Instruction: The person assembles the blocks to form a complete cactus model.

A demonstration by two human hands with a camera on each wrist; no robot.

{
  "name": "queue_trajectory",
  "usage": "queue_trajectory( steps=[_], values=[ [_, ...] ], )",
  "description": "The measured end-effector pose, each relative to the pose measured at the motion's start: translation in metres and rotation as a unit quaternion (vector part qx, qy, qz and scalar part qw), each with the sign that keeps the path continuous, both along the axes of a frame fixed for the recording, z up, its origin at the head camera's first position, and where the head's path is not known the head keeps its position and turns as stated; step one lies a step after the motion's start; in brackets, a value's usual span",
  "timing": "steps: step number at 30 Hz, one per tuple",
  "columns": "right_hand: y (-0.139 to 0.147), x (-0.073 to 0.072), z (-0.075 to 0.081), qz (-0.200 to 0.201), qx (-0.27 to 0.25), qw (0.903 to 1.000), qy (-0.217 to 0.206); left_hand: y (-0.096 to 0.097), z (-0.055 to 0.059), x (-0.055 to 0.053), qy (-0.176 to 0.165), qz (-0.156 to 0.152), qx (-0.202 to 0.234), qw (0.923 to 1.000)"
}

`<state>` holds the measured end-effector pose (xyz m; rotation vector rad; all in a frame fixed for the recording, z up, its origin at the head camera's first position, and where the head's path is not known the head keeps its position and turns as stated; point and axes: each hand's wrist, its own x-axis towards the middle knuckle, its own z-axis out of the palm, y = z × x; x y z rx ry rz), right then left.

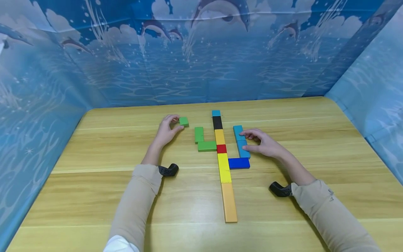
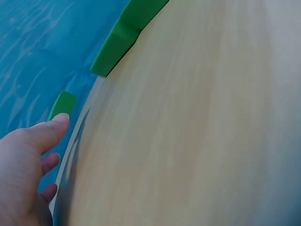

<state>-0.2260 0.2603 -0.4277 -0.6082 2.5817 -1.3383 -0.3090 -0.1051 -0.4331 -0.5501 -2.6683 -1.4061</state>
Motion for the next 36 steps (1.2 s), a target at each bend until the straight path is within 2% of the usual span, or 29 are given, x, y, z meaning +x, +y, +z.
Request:
queue_trajectory(
  steps=[13, 17, 21, 24, 29, 36],
  values=[
    [-0.001, -0.001, -0.001, -0.003, 0.004, 0.9999, -0.009, 0.031, 0.0, -0.007, 0.005, -0.011, -0.069, 0.9975],
    [-0.009, 0.008, 0.016, -0.004, 0.007, 0.9999, -0.012, 0.034, 0.0, -0.009, 0.01, -0.016, -0.08, 0.9966],
    [-0.008, 0.007, 0.014, -0.006, 0.006, 0.9999, -0.013, 0.037, -0.001, -0.01, 0.01, -0.023, -0.085, 0.9961],
    [-0.002, 0.0, 0.001, -0.005, 0.005, 0.9999, -0.01, 0.038, -0.003, -0.011, 0.008, -0.026, -0.085, 0.996],
    [0.0, -0.001, -0.001, -0.002, 0.003, 1.0, -0.007, 0.036, -0.003, -0.011, 0.006, -0.035, -0.077, 0.9964],
    [0.0, -0.001, -0.002, -0.006, 0.003, 0.9999, -0.009, 0.032, 0.0, -0.008, -0.013, -0.061, -0.042, 0.9972]
  ],
)
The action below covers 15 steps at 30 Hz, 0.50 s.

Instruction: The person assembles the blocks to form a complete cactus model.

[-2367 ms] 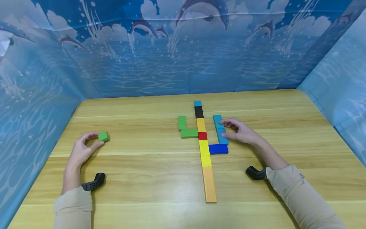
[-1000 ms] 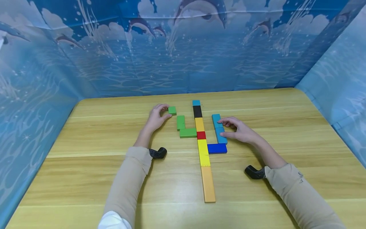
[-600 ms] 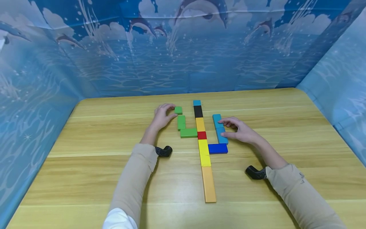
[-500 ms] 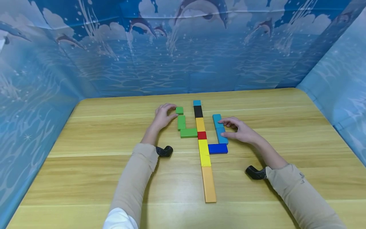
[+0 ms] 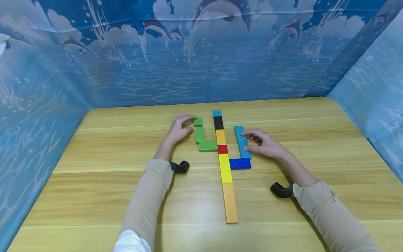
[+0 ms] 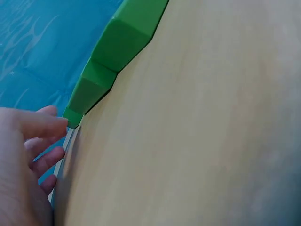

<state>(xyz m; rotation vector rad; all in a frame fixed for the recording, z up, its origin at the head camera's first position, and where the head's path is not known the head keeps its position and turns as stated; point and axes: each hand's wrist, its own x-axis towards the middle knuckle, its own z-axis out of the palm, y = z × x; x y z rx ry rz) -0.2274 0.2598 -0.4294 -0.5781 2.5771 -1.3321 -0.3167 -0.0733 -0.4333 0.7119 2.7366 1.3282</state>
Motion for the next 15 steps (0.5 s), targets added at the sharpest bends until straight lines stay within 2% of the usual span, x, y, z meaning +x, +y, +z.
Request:
queue_trajectory(
  steps=[7, 15],
  values=[
    [-0.0023, 0.0026, 0.0034, -0.001, 0.003, 1.0, 0.002, -0.0018, -0.0003, 0.0036, -0.004, -0.025, -0.006, 0.9997],
    [-0.0045, 0.0036, 0.0056, -0.003, 0.007, 1.0, 0.002, -0.0021, -0.0017, 0.0057, 0.023, -0.041, -0.023, 0.9987]
  ],
)
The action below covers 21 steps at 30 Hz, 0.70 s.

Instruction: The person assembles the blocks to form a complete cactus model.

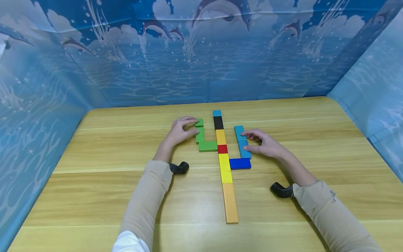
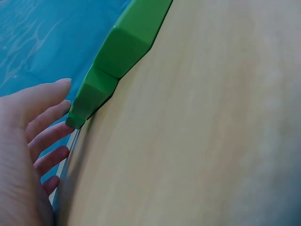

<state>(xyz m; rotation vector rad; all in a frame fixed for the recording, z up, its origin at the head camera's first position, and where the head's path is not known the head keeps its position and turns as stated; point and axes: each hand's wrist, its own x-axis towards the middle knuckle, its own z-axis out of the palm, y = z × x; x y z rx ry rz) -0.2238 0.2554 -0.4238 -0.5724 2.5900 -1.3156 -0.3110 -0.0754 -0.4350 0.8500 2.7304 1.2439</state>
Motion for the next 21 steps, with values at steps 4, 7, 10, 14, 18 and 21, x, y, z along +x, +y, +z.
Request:
queue_trajectory(
  steps=[4, 7, 10, 14, 18, 21],
  values=[
    [0.002, -0.001, -0.002, 0.003, -0.002, 1.0, 0.001, 0.0, 0.0, 0.001, -0.001, 0.001, -0.004, 1.0],
    [0.004, -0.002, -0.004, 0.005, -0.012, 0.9999, 0.001, 0.001, 0.0, 0.001, 0.0, 0.002, -0.008, 1.0],
    [0.004, -0.002, -0.003, 0.007, -0.008, 0.9999, 0.006, 0.001, 0.0, 0.001, 0.004, 0.004, -0.012, 0.9999],
    [-0.001, 0.004, 0.008, 0.006, -0.003, 1.0, 0.006, 0.002, -0.001, 0.0, 0.006, 0.004, -0.01, 0.9999],
    [-0.007, 0.01, 0.019, 0.004, -0.007, 1.0, 0.0, 0.002, -0.002, 0.0, 0.009, 0.003, -0.004, 0.9999],
    [-0.006, 0.009, 0.017, 0.004, -0.007, 1.0, -0.001, 0.001, -0.002, 0.0, 0.009, 0.003, 0.0, 1.0]
  ],
)
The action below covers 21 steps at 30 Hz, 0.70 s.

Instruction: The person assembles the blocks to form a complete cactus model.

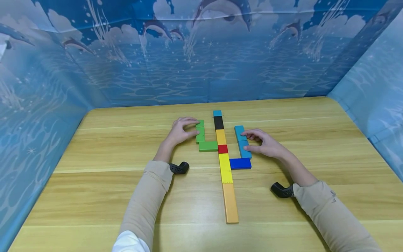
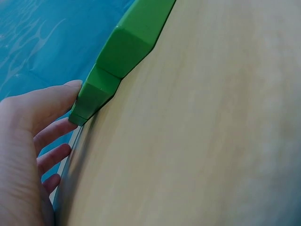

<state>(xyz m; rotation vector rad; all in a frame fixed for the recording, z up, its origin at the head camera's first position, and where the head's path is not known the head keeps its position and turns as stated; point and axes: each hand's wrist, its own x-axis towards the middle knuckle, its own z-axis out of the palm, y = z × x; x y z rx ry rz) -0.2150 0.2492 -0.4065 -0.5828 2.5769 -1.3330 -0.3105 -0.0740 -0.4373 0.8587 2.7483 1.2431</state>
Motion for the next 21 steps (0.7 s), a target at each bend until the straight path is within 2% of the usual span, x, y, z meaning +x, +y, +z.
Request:
queue_trajectory(
  steps=[8, 16, 21],
  values=[
    [0.009, -0.012, -0.022, 0.0, -0.004, 1.0, -0.004, 0.0, 0.001, 0.001, -0.003, 0.002, 0.006, 1.0],
    [0.009, -0.012, -0.021, 0.0, 0.0, 1.0, -0.003, -0.001, 0.0, 0.001, 0.001, 0.002, 0.012, 0.9999],
    [0.009, -0.013, -0.021, 0.002, -0.002, 1.0, -0.002, -0.002, 0.0, 0.001, -0.001, 0.002, 0.035, 0.9994]
  ],
)
